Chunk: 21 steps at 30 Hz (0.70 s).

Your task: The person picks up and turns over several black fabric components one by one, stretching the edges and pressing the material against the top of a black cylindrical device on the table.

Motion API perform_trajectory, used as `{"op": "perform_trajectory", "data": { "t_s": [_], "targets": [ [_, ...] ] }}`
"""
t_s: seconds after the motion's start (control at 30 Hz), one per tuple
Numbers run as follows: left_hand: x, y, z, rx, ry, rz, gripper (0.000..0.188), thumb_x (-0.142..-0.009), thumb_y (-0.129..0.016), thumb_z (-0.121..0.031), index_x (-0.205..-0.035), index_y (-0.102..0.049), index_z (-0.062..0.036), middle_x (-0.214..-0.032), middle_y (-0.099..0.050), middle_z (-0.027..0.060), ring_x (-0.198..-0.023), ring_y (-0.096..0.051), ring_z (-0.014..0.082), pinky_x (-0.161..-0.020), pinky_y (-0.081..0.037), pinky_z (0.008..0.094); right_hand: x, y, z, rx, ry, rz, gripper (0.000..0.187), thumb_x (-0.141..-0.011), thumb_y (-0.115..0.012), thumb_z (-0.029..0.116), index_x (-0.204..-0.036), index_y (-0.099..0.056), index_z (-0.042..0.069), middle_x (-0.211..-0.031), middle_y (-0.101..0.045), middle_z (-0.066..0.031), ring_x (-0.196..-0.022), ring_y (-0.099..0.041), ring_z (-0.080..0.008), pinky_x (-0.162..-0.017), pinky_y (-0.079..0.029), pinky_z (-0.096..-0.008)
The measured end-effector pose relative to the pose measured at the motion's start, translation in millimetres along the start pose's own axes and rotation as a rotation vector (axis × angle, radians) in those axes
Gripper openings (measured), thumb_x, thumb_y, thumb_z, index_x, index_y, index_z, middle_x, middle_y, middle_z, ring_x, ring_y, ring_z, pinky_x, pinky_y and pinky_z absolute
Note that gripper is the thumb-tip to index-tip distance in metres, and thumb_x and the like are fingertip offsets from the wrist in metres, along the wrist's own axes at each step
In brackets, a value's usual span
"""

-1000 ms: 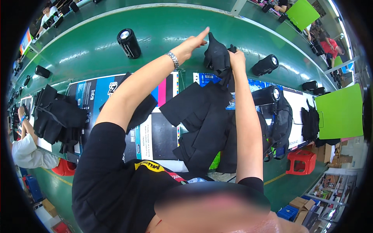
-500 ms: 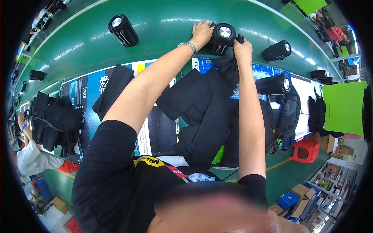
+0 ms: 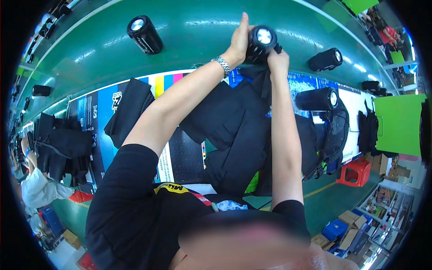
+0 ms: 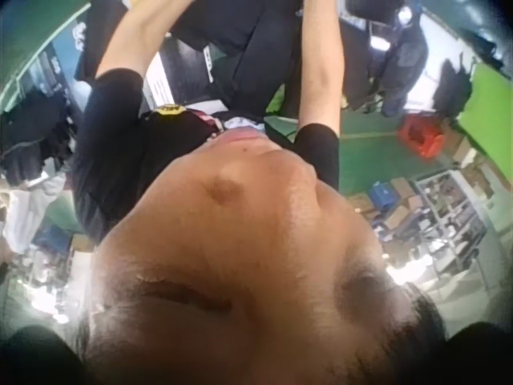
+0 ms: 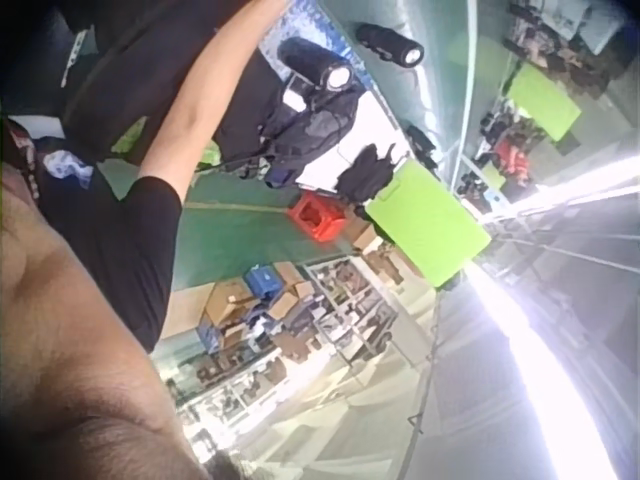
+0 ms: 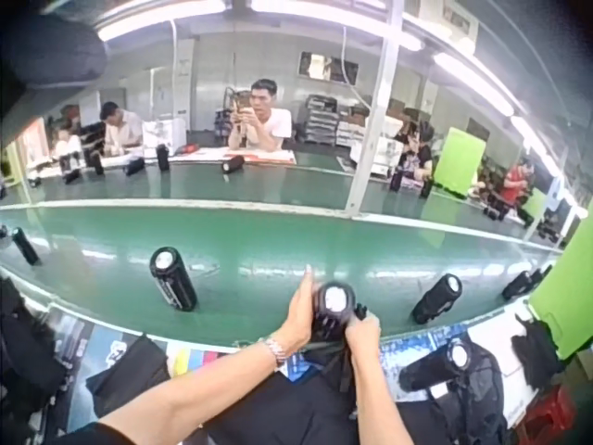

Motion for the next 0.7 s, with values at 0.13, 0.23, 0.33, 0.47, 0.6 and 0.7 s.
{"op": "perform_trajectory", "data": {
  "t_s": [0.13, 0.23, 0.33, 0.47, 0.6, 0.7],
  "targets": [
    [-0.5, 7.5, -32.1, 0.573, 0.136, 0.008, 0.071, -0.095, -0.018, -0.055, -0.107, -0.058, 0.0014, -0.096, -0.064, 0.0217, -0.094, -0.062, 0.0322, -0.085, -0.051, 0.0434, 50.8, -7.4, 36.9, -0.558, 0.146, 0.271, 0.039, -0.087, -0.065, 0.03, -0.108, -0.06, -0.002, -0.093, -0.062, -0.0037, -0.087, -0.056, -0.0108, -0.076, -0.043, -0.0246],
    [13.2, -1.2, -60.1, 0.672, 0.138, 0.112, 0.062, -0.095, -0.014, -0.042, -0.106, -0.058, 0.0004, -0.092, -0.063, 0.0232, -0.093, -0.061, 0.0358, -0.085, -0.051, 0.0479, 86.0, 1.1, 52.6, -0.551, 0.312, 0.29, 0.036, -0.084, -0.069, 0.019, -0.112, -0.057, -0.001, -0.097, -0.061, -0.0047, -0.08, -0.057, -0.0098, -0.075, -0.044, -0.023],
    [31.0, -11.6, -84.1, 0.637, 0.109, 0.216, 0.053, -0.092, -0.019, -0.034, -0.105, -0.058, -0.001, -0.093, -0.063, 0.0225, -0.092, -0.062, 0.0359, -0.084, -0.051, 0.049, 103.6, 25.7, 73.2, -0.649, 0.417, 0.187, 0.044, -0.074, -0.078, 0.016, -0.108, -0.059, -0.003, -0.097, -0.063, -0.0056, -0.083, -0.057, -0.0106, -0.075, -0.045, -0.0232],
    [43.4, -15.7, -91.4, 0.593, 0.194, 0.204, 0.073, -0.094, -0.005, -0.05, -0.103, -0.058, -0.0007, -0.088, -0.064, 0.024, -0.082, -0.063, 0.0358, -0.076, -0.053, 0.0479, 120.7, 26.4, 84.1, -0.792, 0.349, 0.381, 0.034, -0.08, -0.073, 0.016, -0.103, -0.06, -0.006, -0.084, -0.066, -0.0075, -0.072, -0.063, -0.0139, -0.07, -0.048, -0.0253],
    [42.5, -15.4, -77.6, 0.651, 0.307, 0.218, 0.067, -0.093, -0.009, -0.046, -0.103, -0.058, -0.0006, -0.088, -0.063, 0.0248, -0.081, -0.063, 0.0373, -0.075, -0.053, 0.0488, 122.2, 15.0, 78.1, -0.792, 0.268, 0.482, 0.048, -0.09, -0.059, 0.042, -0.101, -0.06, -0.005, -0.081, -0.067, -0.0167, -0.057, -0.061, -0.0138, -0.041, -0.035, -0.0208],
    [30.8, 0.2, -66.6, 0.827, 0.315, 0.059, 0.058, -0.095, -0.021, -0.043, -0.112, -0.055, 0.0007, -0.106, -0.061, 0.0223, -0.101, -0.058, 0.0345, -0.093, -0.044, 0.0483, 109.0, 20.4, 77.4, -0.712, 0.186, 0.337, 0.045, -0.089, -0.06, 0.041, -0.1, -0.061, -0.003, -0.076, -0.067, -0.0134, -0.044, -0.046, -0.004, -0.037, -0.028, -0.0205]
  ]
}}
Point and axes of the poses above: each hand's wrist, its own x-axis away from the middle knuckle, its own y-axis out of the back of the hand, z = x × y, the point moved 7 cm from there along -x, towards the middle knuckle
